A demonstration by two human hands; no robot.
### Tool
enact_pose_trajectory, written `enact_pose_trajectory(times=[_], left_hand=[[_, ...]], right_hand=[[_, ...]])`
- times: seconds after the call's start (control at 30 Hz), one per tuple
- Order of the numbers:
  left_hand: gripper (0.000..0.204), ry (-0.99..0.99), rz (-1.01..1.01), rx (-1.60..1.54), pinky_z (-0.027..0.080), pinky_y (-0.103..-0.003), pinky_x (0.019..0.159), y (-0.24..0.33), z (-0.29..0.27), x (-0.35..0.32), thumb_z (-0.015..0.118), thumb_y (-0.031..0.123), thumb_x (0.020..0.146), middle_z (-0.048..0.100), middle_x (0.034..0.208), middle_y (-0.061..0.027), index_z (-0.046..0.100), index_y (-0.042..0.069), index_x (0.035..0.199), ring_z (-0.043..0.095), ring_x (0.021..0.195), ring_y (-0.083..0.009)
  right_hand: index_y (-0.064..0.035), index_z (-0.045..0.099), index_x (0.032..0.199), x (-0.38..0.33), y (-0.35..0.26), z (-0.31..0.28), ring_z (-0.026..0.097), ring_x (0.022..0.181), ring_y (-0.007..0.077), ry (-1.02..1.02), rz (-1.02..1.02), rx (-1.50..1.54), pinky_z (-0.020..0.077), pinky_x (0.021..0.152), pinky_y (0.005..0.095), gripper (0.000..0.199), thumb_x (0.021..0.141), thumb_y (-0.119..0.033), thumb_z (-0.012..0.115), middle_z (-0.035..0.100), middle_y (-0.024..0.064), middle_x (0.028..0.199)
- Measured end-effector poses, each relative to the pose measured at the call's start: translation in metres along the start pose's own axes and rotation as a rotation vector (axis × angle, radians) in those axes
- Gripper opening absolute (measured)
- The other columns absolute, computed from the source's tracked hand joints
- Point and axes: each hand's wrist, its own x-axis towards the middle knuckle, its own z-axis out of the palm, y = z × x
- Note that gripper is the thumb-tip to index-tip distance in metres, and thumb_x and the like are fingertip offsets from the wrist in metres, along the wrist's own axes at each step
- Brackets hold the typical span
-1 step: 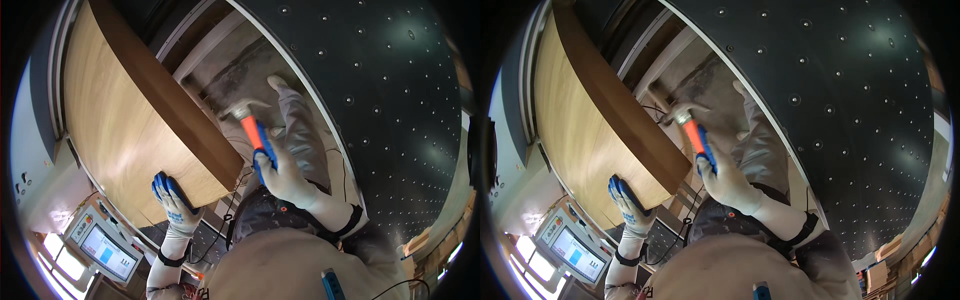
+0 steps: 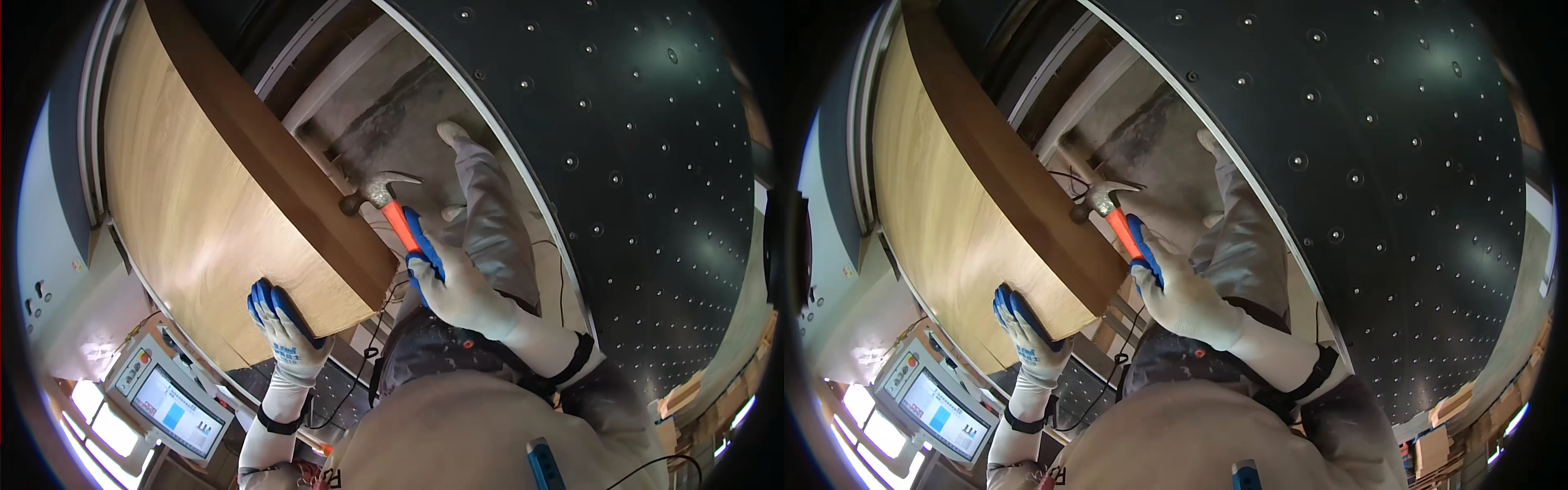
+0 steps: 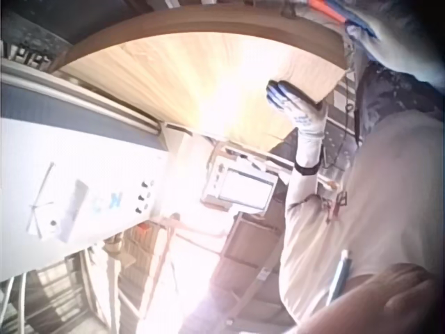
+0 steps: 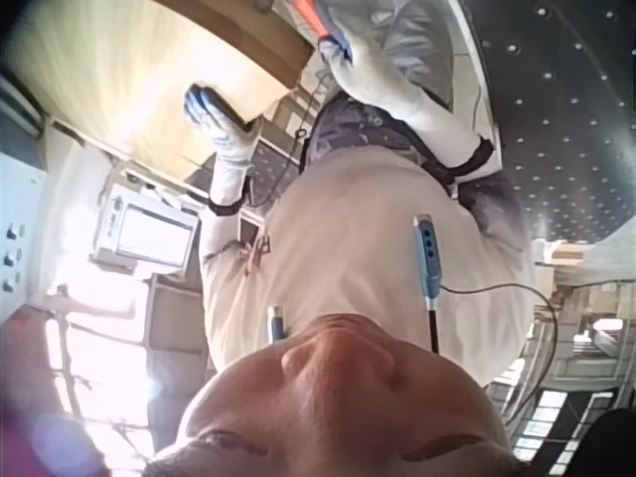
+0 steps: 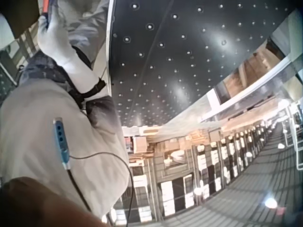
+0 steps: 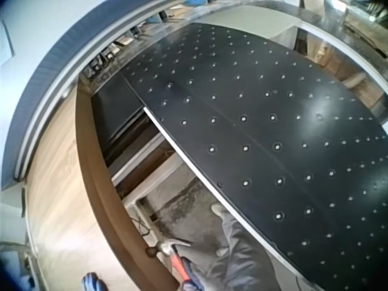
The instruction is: Hammering and assembling wooden panels at an industrial woodworking machine station.
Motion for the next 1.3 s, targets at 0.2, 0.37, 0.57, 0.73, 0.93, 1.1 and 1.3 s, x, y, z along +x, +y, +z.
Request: enact_pose_trajectory(times=[0.2, 0.37, 0.57, 0.73, 0.93, 1.1, 1.3], left_hand=[[0.114, 0.002, 0.008, -0.004, 0.018, -0.065, 0.12, 0.0, 0.0, 0.003, 0.083, 0.021, 0.066, 0.026, 0.16, -0.0343, 0.021, -0.008, 0.157, 0.026, 0.149, -0.0531], [0.114, 0.012, 0.005, 0.008, 0.018, -0.065, 0.121, -0.003, 0.0, -0.002, 0.083, 0.02, 0.065, 0.026, 0.16, -0.0336, 0.022, -0.008, 0.157, 0.026, 0.149, -0.0523], [0.115, 0.003, 0.011, -0.014, 0.019, -0.064, 0.121, -0.002, -0.001, -0.003, 0.083, 0.021, 0.066, 0.025, 0.161, -0.0325, 0.02, -0.007, 0.158, 0.025, 0.15, -0.0516], [0.115, 0.004, 0.012, -0.012, 0.019, -0.064, 0.121, 0.0, 0.001, -0.001, 0.083, 0.021, 0.065, 0.025, 0.162, -0.0323, 0.021, -0.007, 0.158, 0.025, 0.15, -0.0516], [0.114, -0.003, 0.004, -0.012, 0.018, -0.064, 0.121, -0.001, -0.001, 0.0, 0.082, 0.02, 0.064, 0.025, 0.162, -0.0324, 0.021, -0.007, 0.158, 0.024, 0.15, -0.0512], [0.114, -0.006, 0.002, -0.009, 0.018, -0.064, 0.121, -0.003, -0.001, -0.002, 0.082, 0.02, 0.065, 0.025, 0.162, -0.0326, 0.021, -0.007, 0.158, 0.024, 0.151, -0.051], [0.113, 0.002, 0.009, -0.009, 0.018, -0.064, 0.121, -0.002, -0.001, -0.002, 0.082, 0.022, 0.068, 0.025, 0.161, -0.0327, 0.02, -0.007, 0.158, 0.024, 0.15, -0.0508]], right_hand=[[0.0018, 0.037, 0.152, -0.003, 0.0, 0.0, 0.057, 0.072, 0.0143, 0.061, -0.001, -0.026, 0.0505, 0.07, 0.0319, 0.051, 0.104, -0.006, 0.051, 0.057, 0.0076, 0.083], [0.0032, 0.04, 0.15, -0.003, -0.001, -0.004, 0.06, 0.074, 0.0178, -0.085, -0.043, -0.1, 0.0519, 0.073, 0.0334, 0.051, 0.101, -0.003, 0.053, 0.06, 0.0134, 0.089], [0.0056, 0.04, 0.149, -0.006, -0.01, -0.004, 0.064, 0.076, 0.0258, -0.106, -0.152, -0.049, 0.053, 0.074, 0.0355, 0.052, 0.099, -0.001, 0.054, 0.064, 0.0208, 0.096], [-0.0003, 0.027, 0.159, -0.017, -0.016, 0.005, 0.065, 0.07, 0.0247, -0.157, -0.216, -0.096, 0.0522, 0.068, 0.0348, 0.066, 0.099, 0.0, 0.054, 0.062, 0.0171, 0.081], [-0.002, 0.024, 0.161, -0.015, -0.025, 0.0, 0.066, 0.068, 0.0255, -0.022, -0.027, 0.062, 0.0533, 0.068, 0.036, 0.07, 0.098, -0.001, 0.056, 0.062, 0.0198, 0.081], [0.0034, 0.032, 0.154, -0.012, -0.021, 0.002, 0.059, 0.069, 0.0162, -0.096, -0.179, -0.045, 0.0501, 0.065, 0.0309, 0.057, 0.101, -0.004, 0.053, 0.059, 0.0105, 0.08], [0.004, 0.029, 0.157, -0.008, -0.009, 0.0, 0.059, 0.07, 0.0192, -0.175, -0.287, -0.087, 0.0517, 0.071, 0.0315, 0.061, 0.1, 0.0, 0.051, 0.059, 0.0135, 0.087]])
